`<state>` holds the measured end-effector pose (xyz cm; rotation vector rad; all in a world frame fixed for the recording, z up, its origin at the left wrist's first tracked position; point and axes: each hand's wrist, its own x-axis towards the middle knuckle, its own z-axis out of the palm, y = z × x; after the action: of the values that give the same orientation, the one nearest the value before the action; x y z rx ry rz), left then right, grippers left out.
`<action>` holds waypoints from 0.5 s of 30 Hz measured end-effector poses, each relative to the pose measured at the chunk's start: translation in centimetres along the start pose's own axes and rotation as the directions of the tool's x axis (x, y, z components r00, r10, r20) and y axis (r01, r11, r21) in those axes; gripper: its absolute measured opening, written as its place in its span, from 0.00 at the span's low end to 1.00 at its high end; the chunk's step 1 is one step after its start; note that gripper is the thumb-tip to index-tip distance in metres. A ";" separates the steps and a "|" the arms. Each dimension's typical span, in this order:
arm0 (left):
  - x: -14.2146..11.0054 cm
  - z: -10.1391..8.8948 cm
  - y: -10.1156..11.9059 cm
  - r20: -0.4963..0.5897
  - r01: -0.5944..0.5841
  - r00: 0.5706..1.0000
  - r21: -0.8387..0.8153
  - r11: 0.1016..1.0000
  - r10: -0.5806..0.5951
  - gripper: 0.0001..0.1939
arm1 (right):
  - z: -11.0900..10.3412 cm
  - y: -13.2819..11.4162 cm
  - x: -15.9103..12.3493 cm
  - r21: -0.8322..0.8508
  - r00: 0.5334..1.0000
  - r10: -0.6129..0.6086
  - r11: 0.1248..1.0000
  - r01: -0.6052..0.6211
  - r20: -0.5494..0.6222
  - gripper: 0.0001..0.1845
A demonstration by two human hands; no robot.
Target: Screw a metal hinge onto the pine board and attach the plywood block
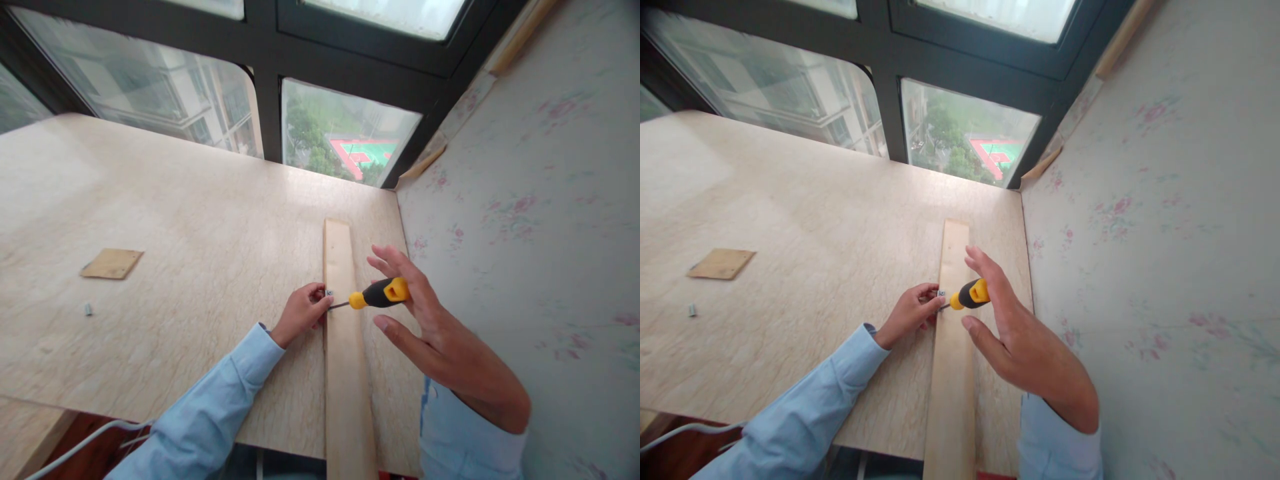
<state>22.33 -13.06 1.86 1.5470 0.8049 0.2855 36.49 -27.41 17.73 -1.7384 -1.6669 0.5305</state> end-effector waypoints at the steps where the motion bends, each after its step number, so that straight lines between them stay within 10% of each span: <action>1: 0.0 0.0 0.0 0.001 0.002 1.000 -0.002 1.000 -0.002 0.22 | -0.1 -0.1 0.0 0.001 1.000 -0.006 1.000 0.005 0.022 0.35; 6: 0.0 0.0 0.1 0.000 0.016 1.000 0.003 1.000 -0.016 0.23 | -0.1 0.1 0.8 -0.154 0.992 -0.078 0.986 0.062 -0.103 0.23; 10: 0.0 0.1 0.1 0.001 0.031 1.000 -0.004 1.000 -0.031 0.23 | 0.3 0.9 1.5 -0.223 0.972 -0.018 0.974 -0.036 -0.236 0.35; 15: -0.1 0.0 0.3 0.007 0.034 0.999 -0.004 0.999 -0.034 0.24 | -0.1 0.5 0.8 -0.060 0.997 -0.020 0.998 0.015 -0.079 0.39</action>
<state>22.34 -13.16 2.19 1.5282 0.8236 0.2569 37.01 -26.57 17.52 -1.7629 -1.6552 0.4018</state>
